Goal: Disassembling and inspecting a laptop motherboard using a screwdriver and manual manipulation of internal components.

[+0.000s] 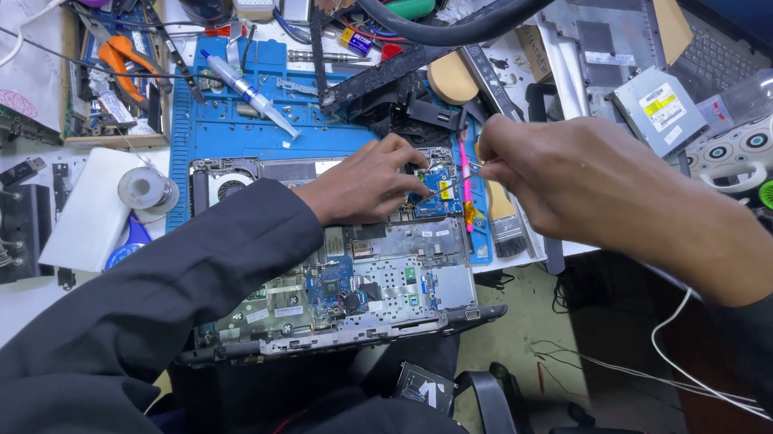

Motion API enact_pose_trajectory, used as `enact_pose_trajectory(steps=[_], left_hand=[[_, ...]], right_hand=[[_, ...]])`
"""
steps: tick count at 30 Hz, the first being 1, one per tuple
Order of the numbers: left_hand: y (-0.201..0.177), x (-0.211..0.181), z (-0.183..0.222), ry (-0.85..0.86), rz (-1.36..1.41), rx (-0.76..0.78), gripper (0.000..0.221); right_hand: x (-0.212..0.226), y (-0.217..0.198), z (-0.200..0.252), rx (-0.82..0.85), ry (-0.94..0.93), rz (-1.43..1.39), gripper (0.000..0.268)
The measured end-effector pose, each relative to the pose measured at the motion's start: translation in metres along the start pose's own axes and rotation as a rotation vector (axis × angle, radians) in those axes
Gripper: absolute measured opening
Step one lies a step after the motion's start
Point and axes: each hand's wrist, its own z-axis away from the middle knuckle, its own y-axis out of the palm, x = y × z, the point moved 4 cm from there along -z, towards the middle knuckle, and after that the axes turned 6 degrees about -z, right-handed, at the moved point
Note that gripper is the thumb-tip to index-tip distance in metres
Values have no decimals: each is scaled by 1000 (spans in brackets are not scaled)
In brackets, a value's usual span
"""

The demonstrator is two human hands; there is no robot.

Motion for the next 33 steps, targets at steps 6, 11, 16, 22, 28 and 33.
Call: enact_pose_trajectory(steps=[6, 11, 16, 22, 28, 33], left_hand=[[1, 1, 0, 10, 14, -25, 31], [0, -1, 1, -6, 21, 3, 31], [-1, -1, 1, 4, 2, -4, 32], [0, -1, 1, 4, 12, -7, 30], [0, -2, 1, 4, 4, -5, 31], [0, 0, -2, 1, 2, -5, 31]], right_hand=[[3, 0, 2, -91, -16, 266, 43], [13, 4, 5, -198, -207, 308, 42], [14, -3, 2, -177, -128, 259, 36], [14, 4, 5, -251, -213, 290, 6], [18, 4, 2, -65, -139, 40, 11], [12, 1, -1, -173, -107, 16, 12]])
